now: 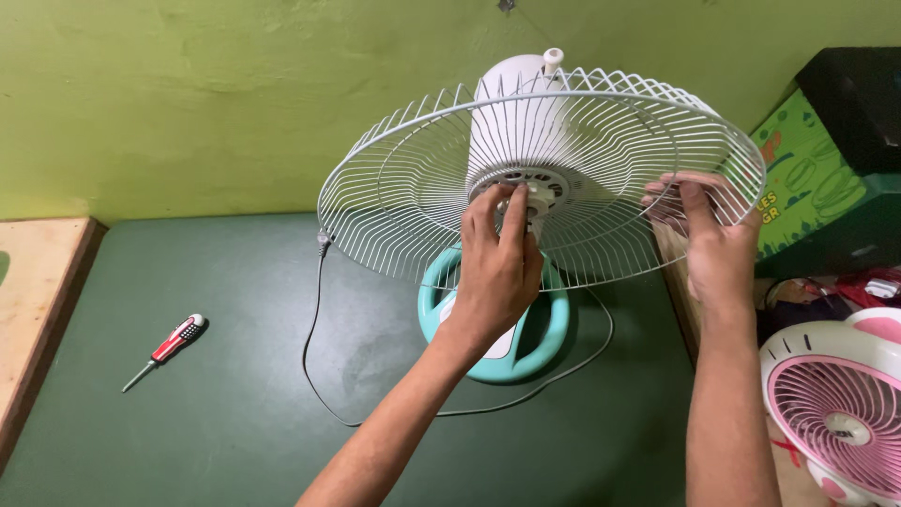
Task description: The person assembles a small electric fan by attaching the front grille, inserting the fan blade, and securing it with a plastic nut. They then attach the rear grille and use a screwdriver to tighten a screw on the rear ring.
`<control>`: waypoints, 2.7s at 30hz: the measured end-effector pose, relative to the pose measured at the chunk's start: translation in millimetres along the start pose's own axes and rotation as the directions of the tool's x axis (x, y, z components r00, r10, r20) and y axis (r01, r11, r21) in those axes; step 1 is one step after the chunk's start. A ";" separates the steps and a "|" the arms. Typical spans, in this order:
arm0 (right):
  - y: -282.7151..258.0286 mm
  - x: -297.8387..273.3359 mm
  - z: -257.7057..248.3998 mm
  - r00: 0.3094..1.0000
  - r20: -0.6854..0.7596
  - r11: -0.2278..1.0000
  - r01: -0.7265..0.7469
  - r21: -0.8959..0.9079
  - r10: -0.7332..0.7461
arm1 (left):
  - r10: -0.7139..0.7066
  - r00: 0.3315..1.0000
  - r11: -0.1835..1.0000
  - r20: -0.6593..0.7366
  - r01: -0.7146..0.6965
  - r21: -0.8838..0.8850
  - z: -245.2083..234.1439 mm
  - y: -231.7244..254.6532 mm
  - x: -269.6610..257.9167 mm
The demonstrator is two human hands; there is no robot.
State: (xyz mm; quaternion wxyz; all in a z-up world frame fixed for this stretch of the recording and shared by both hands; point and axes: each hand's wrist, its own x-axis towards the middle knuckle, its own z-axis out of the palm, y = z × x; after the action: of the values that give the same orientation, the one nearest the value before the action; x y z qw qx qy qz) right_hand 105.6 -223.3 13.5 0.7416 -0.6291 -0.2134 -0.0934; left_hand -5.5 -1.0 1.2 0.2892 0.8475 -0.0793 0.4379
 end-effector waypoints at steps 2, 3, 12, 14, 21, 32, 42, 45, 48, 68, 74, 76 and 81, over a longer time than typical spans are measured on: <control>2.2 1.3 -1.1 1.000 0.007 1.000 -0.011 0.011 0.011 | 0.014 1.000 1.000 0.015 -0.014 0.004 -1.5 -1.5 0.1; 3.0 2.4 -1.1 1.000 0.008 1.000 0.004 0.018 -0.004 | 0.019 1.000 1.000 0.013 -0.020 0.005 -2.6 -2.5 1.1; 9.4 6.9 -4.7 1.000 -0.013 1.000 0.010 -0.007 -0.010 | 0.050 0.999 0.998 0.010 -0.051 0.025 -4.7 -2.0 7.1; 11.2 4.9 -5.7 0.999 -0.031 1.000 0.007 0.003 -0.007 | 0.070 0.997 0.991 0.044 -0.074 0.110 -5.6 0.0 5.8; 11.5 8.5 -5.1 1.000 -0.018 1.000 0.007 0.013 -0.007 | 0.121 0.981 0.946 0.154 -0.160 0.280 -4.1 5.8 10.5; 21.4 -1.8 -6.9 0.953 -0.154 0.952 0.230 -0.200 -0.262 | 0.012 0.999 0.996 0.042 -0.008 -0.084 -7.0 -3.2 -10.5; 23.1 -48.4 44.0 0.824 0.184 0.639 0.538 -0.549 -0.536 | -0.268 0.959 0.901 0.094 0.284 -0.327 1.7 -23.8 -22.3; 17.2 -29.0 74.9 0.831 0.287 0.606 0.546 -0.578 -0.476 | -0.275 0.960 0.893 0.050 0.274 -0.356 6.6 -20.1 -23.2; 11.9 -18.3 92.1 0.746 0.378 0.449 0.643 -0.620 -0.547 | -0.303 0.953 0.865 0.014 0.281 -0.416 10.2 -14.3 -22.8; 45.2 -24.0 97.6 0.746 0.217 0.574 0.635 -0.516 -0.630 | -0.354 0.933 0.893 -0.067 0.316 -0.320 17.9 18.4 -15.2; 42.7 -31.9 104.3 0.767 0.199 0.558 0.595 -0.579 -0.611 | -0.412 0.904 0.875 -0.116 0.357 -0.327 25.3 6.9 -13.9; 44.4 -31.1 104.5 0.760 0.198 0.578 0.612 -0.540 -0.619 | -0.408 0.904 0.887 -0.131 0.358 -0.293 25.5 2.8 -13.6; 48.6 -27.0 98.9 0.752 0.224 0.589 0.634 -0.501 -0.619 | -0.383 0.911 0.895 -0.155 0.325 -0.305 27.7 5.5 -12.6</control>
State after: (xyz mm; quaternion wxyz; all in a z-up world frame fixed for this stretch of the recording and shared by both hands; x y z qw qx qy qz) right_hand 81.6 -121.3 -30.0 0.4452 -0.6992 -0.3943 -0.3969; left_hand 4.1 -22.5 -18.8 0.4851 0.7483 0.0485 0.4499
